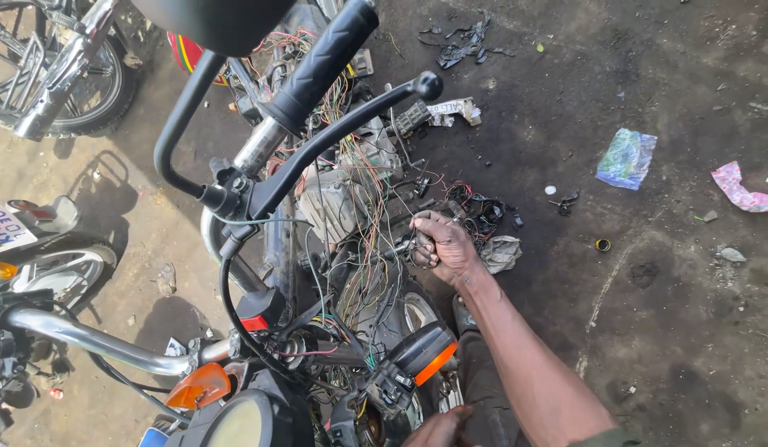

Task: The person works on the exposed wiring near the handlebars of a motorcycle, using hands to separate and connect wires. They then use a wrench to tighten a bolt on the handlebar assembly while another person stands nearby.

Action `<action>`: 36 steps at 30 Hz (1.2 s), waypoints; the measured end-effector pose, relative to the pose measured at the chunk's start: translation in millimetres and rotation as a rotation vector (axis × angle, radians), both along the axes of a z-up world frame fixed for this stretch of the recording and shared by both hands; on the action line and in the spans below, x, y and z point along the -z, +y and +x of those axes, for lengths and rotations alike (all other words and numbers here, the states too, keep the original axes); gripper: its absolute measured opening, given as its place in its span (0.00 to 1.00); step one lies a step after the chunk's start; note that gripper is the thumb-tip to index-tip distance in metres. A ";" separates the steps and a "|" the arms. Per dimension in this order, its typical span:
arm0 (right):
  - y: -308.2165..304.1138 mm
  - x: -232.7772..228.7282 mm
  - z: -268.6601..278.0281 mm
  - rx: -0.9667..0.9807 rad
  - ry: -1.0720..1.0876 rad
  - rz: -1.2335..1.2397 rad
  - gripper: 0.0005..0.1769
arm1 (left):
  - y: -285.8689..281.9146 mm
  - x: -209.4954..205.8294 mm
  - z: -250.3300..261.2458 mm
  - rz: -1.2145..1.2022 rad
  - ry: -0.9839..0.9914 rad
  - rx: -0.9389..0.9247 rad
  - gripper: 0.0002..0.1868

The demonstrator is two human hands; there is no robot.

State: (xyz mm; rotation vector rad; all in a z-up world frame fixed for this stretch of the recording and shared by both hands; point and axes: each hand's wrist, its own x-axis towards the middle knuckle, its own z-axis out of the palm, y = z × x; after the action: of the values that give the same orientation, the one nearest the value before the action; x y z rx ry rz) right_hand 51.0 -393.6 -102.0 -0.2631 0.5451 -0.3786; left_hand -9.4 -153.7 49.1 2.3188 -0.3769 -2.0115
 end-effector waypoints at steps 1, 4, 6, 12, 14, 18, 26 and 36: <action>-0.7 -6.0 -1.2 0.003 -0.005 -0.017 0.02 | -8.2 -36.9 -5.5 -0.372 -0.253 0.104 0.27; -4.2 -15.6 2.7 0.010 -0.003 -0.057 0.01 | -40.1 -54.9 -8.4 -0.980 -0.625 0.019 0.28; -6.6 -17.6 5.1 0.009 0.004 -0.082 0.02 | -75.8 -99.6 26.9 -0.831 -0.448 0.092 0.25; -1.2 -23.2 22.9 0.034 0.107 -0.157 0.04 | -163.2 -112.1 106.8 -0.827 -0.632 0.196 0.11; 2.2 -41.5 26.9 0.062 0.161 -0.184 0.04 | -184.6 -82.7 130.6 -0.747 -0.749 0.177 0.12; -0.1 -80.0 22.2 0.075 0.269 -0.222 0.05 | -201.3 22.3 176.6 -0.484 -0.813 0.137 0.14; -6.0 -67.2 17.2 -0.028 0.254 -0.433 0.10 | -206.0 85.7 198.2 -0.513 -0.164 -0.979 0.12; -20.7 -40.4 -40.4 -0.220 0.440 -0.701 0.31 | -188.4 74.0 193.9 -0.238 -0.563 -0.304 0.16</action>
State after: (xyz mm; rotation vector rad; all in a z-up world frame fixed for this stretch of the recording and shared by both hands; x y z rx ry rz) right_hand 10.6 -414.3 -61.6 -1.0916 0.7931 -0.2861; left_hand 184.5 -342.1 -24.9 2.5545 -0.2426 -1.0999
